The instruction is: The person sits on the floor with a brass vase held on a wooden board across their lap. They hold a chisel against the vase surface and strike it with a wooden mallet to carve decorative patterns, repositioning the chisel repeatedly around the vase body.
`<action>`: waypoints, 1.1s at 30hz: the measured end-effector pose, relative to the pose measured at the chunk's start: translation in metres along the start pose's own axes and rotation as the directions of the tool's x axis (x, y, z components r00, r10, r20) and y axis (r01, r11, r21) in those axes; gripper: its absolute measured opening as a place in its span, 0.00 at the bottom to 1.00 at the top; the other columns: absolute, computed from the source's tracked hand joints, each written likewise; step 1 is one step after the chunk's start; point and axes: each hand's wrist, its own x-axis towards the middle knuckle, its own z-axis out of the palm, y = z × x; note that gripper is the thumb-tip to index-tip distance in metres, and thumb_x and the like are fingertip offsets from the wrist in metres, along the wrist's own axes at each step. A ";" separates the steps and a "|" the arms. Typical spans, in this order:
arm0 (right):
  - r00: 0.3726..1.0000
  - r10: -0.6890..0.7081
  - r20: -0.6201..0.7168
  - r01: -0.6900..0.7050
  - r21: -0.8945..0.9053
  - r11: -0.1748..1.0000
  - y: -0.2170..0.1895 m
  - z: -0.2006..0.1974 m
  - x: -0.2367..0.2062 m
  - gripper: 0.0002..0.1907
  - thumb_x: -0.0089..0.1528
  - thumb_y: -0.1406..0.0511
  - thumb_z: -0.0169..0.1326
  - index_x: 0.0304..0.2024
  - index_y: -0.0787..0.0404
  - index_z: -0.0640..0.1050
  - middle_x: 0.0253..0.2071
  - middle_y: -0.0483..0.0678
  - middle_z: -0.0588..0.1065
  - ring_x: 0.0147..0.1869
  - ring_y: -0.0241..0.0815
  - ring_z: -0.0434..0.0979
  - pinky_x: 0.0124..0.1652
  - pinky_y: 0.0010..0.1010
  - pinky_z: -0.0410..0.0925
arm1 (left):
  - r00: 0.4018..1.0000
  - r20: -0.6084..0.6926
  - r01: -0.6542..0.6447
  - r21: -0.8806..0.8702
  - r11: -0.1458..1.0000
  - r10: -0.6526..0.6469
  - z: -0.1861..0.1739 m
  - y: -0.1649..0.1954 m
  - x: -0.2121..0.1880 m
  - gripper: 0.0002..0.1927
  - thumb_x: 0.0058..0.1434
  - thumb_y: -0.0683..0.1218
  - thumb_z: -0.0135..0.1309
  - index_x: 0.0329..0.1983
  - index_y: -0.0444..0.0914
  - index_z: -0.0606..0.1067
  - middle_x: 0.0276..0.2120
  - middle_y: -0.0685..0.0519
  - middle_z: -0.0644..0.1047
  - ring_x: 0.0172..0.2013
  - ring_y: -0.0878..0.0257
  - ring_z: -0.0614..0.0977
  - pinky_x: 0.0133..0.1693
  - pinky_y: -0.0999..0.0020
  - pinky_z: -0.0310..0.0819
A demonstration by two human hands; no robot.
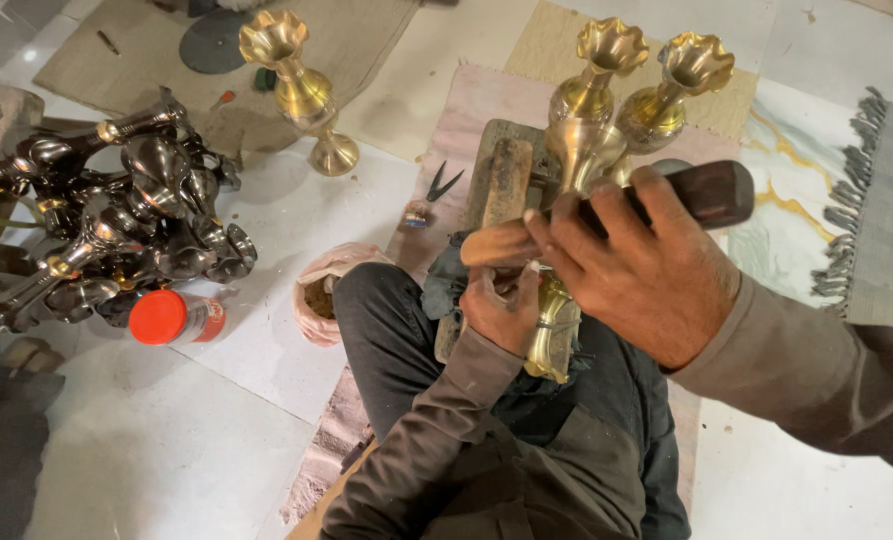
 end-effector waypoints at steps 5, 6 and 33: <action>0.996 0.012 0.083 -0.011 -0.017 1.000 -0.003 -0.001 0.000 0.19 0.66 0.56 0.58 0.58 0.51 0.82 0.48 0.42 0.75 0.52 0.43 0.71 0.53 0.41 0.66 | 0.999 0.001 -0.052 -0.025 0.998 0.052 0.003 -0.002 -0.001 0.20 0.61 0.42 0.61 0.52 0.28 0.72 0.41 0.43 0.84 0.42 0.60 0.88 0.44 0.67 0.84; 0.999 0.014 0.036 -0.013 -0.006 1.000 -0.003 -0.002 0.000 0.19 0.65 0.56 0.58 0.57 0.51 0.82 0.48 0.42 0.76 0.52 0.44 0.71 0.53 0.42 0.67 | 0.999 0.005 -0.050 -0.040 0.998 0.050 0.003 -0.003 -0.001 0.20 0.61 0.42 0.61 0.53 0.28 0.71 0.41 0.44 0.84 0.42 0.61 0.88 0.45 0.67 0.85; 0.743 0.471 0.476 -0.667 0.464 0.583 -0.031 0.059 -0.133 0.33 0.58 0.65 0.57 0.68 0.45 0.72 0.46 0.48 0.74 0.49 0.51 0.75 0.45 0.46 0.70 | 0.711 0.587 -0.359 -0.171 0.918 0.387 -0.026 0.003 0.075 0.11 0.66 0.40 0.62 0.49 0.32 0.76 0.43 0.46 0.82 0.42 0.62 0.87 0.40 0.68 0.84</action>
